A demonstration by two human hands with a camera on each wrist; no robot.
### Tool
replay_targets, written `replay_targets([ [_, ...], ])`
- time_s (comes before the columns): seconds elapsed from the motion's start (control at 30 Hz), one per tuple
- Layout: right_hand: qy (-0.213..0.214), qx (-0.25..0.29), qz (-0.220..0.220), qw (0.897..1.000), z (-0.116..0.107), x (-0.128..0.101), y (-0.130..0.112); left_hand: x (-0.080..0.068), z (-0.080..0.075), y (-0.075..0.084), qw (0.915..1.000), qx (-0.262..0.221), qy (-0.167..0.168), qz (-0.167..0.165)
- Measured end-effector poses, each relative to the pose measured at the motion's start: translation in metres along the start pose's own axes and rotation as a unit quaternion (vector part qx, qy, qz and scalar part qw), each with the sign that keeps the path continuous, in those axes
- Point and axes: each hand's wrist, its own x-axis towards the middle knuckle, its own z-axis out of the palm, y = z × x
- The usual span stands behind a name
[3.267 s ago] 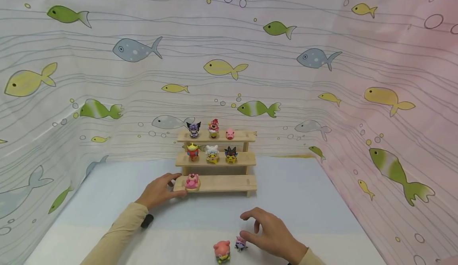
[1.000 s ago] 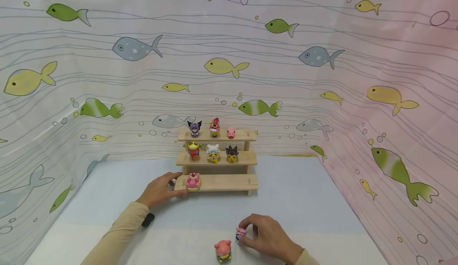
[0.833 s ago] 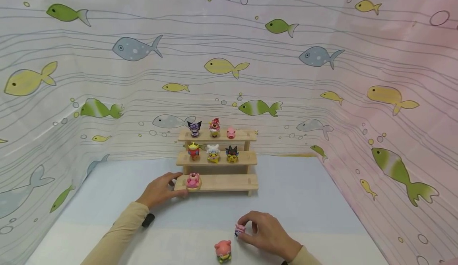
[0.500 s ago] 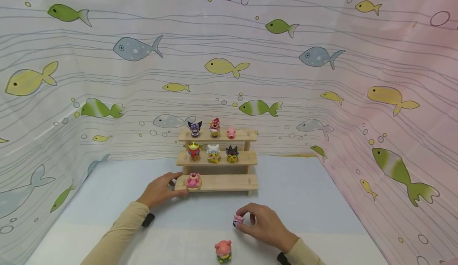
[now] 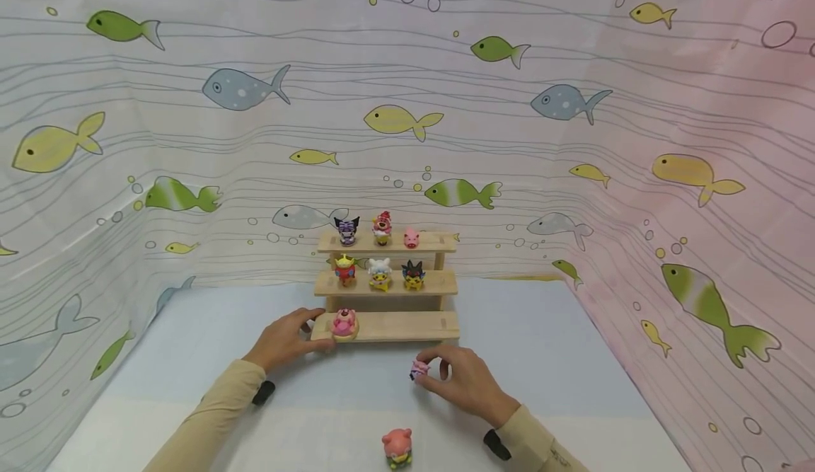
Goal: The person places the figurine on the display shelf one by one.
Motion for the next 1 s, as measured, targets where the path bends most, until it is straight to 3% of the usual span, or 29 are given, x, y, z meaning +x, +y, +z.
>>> replay_targets([
  [0.33, 0.052, 0.015, -0.034, 0.998, -0.003, 0.025, 0.003, 0.001, 0.0, 0.0, 1.0, 0.001, 0.006, 0.003],
  [0.57, 0.047, 0.021, -0.026, 0.998, -0.003, 0.043, -0.002, 0.002, 0.001, 0.0, 1.0, 0.003, 0.004, 0.002],
  [1.0, 0.044, -0.016, -0.011, 0.999, 0.01, 0.074, -0.007, -0.001, 0.003, -0.004, 1.0, 0.002, 0.008, 0.005],
])
